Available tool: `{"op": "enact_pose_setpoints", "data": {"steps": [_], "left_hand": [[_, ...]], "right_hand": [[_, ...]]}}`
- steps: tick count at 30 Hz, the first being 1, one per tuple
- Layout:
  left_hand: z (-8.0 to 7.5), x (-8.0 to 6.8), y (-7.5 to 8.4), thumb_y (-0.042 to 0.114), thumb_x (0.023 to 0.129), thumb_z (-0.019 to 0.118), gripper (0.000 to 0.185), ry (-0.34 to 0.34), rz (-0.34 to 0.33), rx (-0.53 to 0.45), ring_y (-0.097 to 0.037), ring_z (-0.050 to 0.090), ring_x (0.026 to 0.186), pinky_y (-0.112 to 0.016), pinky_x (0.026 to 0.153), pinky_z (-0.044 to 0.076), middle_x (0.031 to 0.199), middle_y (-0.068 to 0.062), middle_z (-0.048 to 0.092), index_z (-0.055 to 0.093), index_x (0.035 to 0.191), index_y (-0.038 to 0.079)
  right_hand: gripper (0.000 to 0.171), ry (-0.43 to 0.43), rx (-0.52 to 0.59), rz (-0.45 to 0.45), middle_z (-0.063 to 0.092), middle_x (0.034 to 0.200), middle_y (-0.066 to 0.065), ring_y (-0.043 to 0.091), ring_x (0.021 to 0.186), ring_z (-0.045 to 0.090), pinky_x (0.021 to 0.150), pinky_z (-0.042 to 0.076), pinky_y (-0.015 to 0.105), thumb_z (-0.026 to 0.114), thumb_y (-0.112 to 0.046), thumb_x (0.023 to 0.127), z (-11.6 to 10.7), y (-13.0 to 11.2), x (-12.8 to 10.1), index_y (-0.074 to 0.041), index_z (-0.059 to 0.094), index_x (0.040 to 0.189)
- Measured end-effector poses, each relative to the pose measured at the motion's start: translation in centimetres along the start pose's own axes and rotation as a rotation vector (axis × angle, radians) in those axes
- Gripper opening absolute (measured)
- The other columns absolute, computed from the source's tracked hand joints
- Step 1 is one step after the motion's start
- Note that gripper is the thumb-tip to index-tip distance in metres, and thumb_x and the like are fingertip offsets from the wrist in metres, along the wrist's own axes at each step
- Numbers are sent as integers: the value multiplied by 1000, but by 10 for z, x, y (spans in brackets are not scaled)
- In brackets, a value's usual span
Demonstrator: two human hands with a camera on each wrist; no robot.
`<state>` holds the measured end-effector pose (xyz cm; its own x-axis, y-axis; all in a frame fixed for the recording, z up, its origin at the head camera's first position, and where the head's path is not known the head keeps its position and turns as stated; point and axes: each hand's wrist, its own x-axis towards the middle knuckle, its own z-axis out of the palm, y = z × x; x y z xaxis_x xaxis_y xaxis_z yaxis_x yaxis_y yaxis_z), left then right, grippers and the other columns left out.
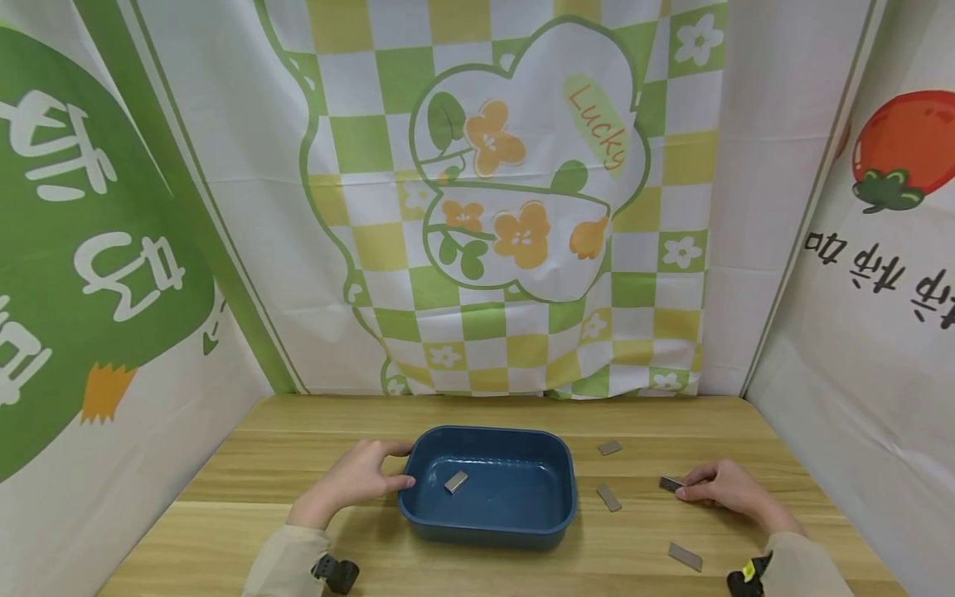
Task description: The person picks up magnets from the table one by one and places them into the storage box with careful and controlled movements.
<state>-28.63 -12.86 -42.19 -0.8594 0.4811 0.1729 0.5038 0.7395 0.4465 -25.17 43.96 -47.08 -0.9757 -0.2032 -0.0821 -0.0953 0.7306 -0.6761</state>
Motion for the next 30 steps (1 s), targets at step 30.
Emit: {"op": "enact_pose_setpoints", "data": {"steps": [30], "left_hand": [[0, 0, -2, 32, 80, 75, 51, 4, 2, 11, -35, 62, 109, -51, 89, 51, 119, -15, 66, 64, 120, 3]], "right_hand": [[30, 34, 66, -7, 68, 99, 8, 4, 83, 56, 72, 44, 22, 65, -27, 88, 2, 5, -3, -1, 69, 103]]}}
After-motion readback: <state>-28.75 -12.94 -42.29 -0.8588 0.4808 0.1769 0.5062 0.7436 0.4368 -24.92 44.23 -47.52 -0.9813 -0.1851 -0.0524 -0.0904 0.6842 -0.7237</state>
